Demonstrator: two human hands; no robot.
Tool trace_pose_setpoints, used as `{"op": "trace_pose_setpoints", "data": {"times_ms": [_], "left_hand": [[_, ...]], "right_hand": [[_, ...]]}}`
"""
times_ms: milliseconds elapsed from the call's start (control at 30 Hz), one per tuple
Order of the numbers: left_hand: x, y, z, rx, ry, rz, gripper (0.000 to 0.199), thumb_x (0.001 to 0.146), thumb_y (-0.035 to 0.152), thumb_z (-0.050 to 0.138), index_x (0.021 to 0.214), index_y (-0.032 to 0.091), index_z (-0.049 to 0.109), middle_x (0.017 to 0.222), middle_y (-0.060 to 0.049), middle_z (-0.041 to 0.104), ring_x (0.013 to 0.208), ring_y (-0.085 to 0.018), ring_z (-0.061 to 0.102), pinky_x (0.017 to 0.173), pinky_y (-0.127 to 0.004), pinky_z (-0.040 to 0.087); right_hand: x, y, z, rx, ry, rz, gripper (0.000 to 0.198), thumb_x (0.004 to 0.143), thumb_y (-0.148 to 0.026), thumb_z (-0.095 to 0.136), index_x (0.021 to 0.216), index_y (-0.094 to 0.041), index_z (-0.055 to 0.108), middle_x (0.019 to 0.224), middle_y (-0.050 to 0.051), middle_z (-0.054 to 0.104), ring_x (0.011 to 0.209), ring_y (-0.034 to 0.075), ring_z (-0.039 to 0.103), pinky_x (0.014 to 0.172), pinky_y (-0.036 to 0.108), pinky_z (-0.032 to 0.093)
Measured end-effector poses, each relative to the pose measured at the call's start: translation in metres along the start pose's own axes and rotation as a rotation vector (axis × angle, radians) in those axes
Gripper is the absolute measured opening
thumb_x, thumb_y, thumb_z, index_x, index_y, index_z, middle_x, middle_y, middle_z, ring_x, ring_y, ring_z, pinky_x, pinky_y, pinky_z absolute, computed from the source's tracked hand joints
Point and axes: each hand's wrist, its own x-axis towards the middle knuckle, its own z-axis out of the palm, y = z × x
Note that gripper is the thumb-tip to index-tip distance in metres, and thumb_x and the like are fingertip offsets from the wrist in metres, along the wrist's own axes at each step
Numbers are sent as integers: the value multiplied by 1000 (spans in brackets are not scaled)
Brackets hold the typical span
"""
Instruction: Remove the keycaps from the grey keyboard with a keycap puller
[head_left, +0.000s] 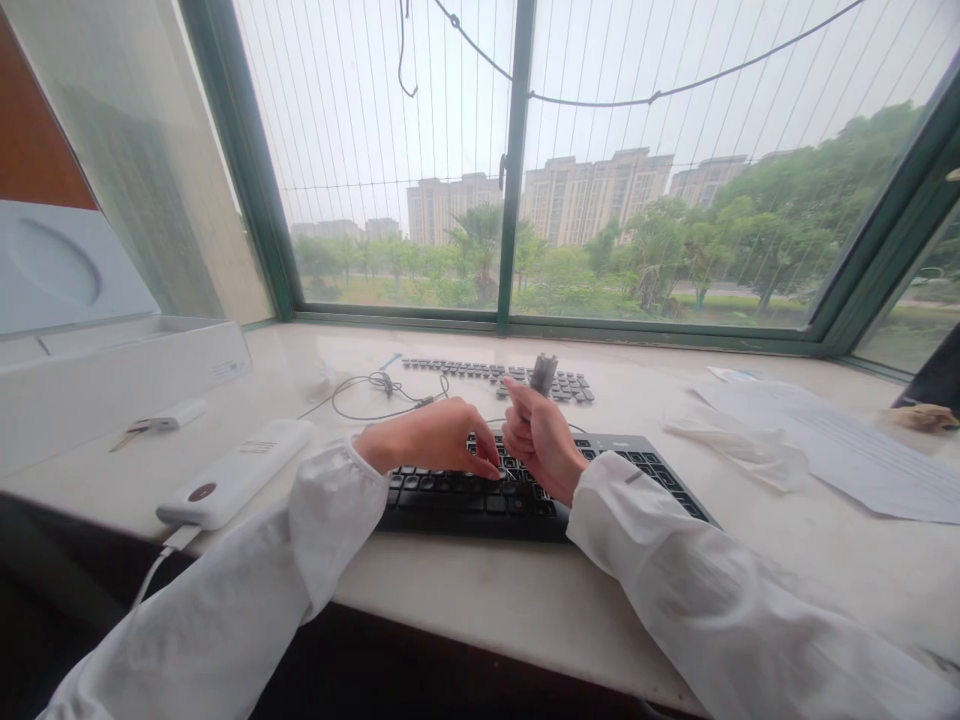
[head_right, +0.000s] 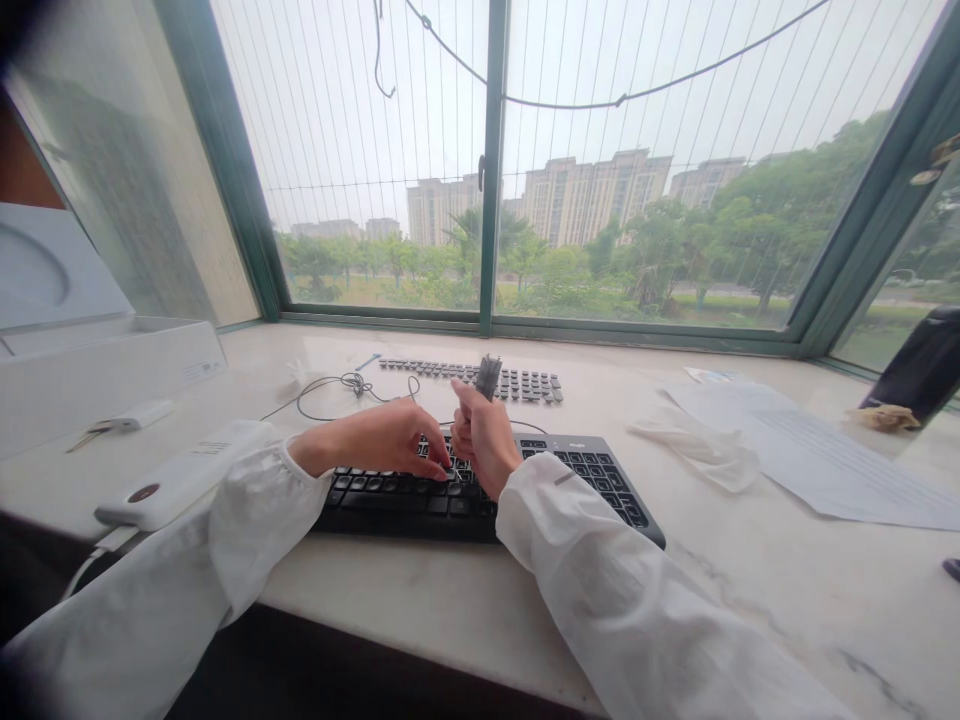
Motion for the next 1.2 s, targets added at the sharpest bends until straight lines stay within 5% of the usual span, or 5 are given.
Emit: {"op": "trace_pose_setpoints", "data": {"times_ms": [567,1200], "left_hand": [[0,7,3,120,65,98,14,78,32,66,85,24,75,73,1,69,62,-9,59,65,-20,43],[1,14,0,246,37,64,13,76,30,65,80,24,75,71,1,71,63,-11,62,60,-19,40]], "right_hand": [[-1,3,4,21,198,-12,49,83,-40,56,50,-22,23,38,-10,17,33,5,16,33,22,13],[3,9,4,-76,156,-31,49,82,-40,55,47,-22,26,37,-10,19,32,5,18,33,22,14]]}}
